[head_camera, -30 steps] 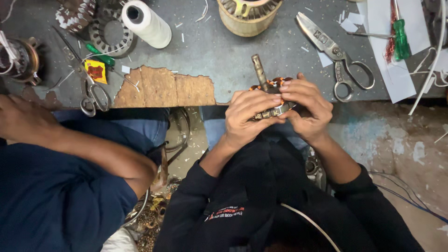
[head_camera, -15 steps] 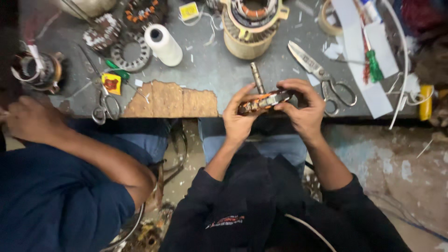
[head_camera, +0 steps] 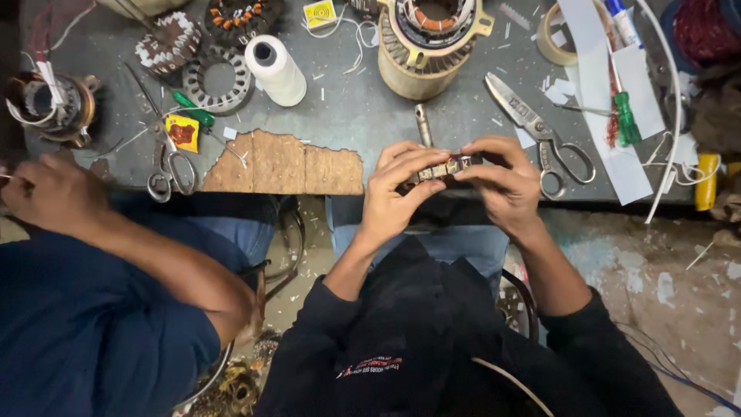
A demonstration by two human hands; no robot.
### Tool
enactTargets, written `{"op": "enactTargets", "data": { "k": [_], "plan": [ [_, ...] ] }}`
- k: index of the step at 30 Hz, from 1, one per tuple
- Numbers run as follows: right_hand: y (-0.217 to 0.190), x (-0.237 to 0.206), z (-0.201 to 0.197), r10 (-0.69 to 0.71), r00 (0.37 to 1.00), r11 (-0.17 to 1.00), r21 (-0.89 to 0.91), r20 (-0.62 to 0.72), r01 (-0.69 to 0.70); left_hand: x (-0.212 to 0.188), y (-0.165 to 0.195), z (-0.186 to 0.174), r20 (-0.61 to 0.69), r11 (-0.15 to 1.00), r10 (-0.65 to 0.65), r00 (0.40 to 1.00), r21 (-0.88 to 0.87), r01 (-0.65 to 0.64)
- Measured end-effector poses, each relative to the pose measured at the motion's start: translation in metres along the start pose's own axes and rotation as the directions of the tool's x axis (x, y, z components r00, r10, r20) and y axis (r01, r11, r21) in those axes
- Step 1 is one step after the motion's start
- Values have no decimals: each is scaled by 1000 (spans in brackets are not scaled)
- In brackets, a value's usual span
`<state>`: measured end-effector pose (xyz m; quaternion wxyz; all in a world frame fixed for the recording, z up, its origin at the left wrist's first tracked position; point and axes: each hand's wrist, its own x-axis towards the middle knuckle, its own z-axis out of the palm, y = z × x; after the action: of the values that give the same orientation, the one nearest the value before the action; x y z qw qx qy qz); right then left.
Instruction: The person repeatedly cuts small strips of white material with scissors and places them into the slots of a copper-wound stator core. They handle the stator core and scissors multiple times while working at a cluttered workbench.
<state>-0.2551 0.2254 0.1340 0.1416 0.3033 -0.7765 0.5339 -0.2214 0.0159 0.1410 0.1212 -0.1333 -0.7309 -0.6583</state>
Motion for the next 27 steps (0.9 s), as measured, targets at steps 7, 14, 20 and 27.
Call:
{"op": "enactTargets", "data": {
  "k": [7, 14, 20, 27],
  "plan": [
    [-4, 26, -7, -177, 973, 963, -176, 150, 202, -8, -17, 9, -141, 997, -82, 987, -24, 79],
    [-20, 37, -12, -33, 978, 964, -252, 204, 85, 27, -25, 2, -161, 832, -405, 900, -474, 289],
    [-17, -10, -88, 406, 898, 794, -421, -169, -438, 22, -21, 10, -426, 951, 61, 903, 299, 76],
    [-4, -45, -101, 311, 946, 654, -742, 88, -146, 1, -32, 97, 350, 558, 410, 842, 635, -535]
  ]
}}
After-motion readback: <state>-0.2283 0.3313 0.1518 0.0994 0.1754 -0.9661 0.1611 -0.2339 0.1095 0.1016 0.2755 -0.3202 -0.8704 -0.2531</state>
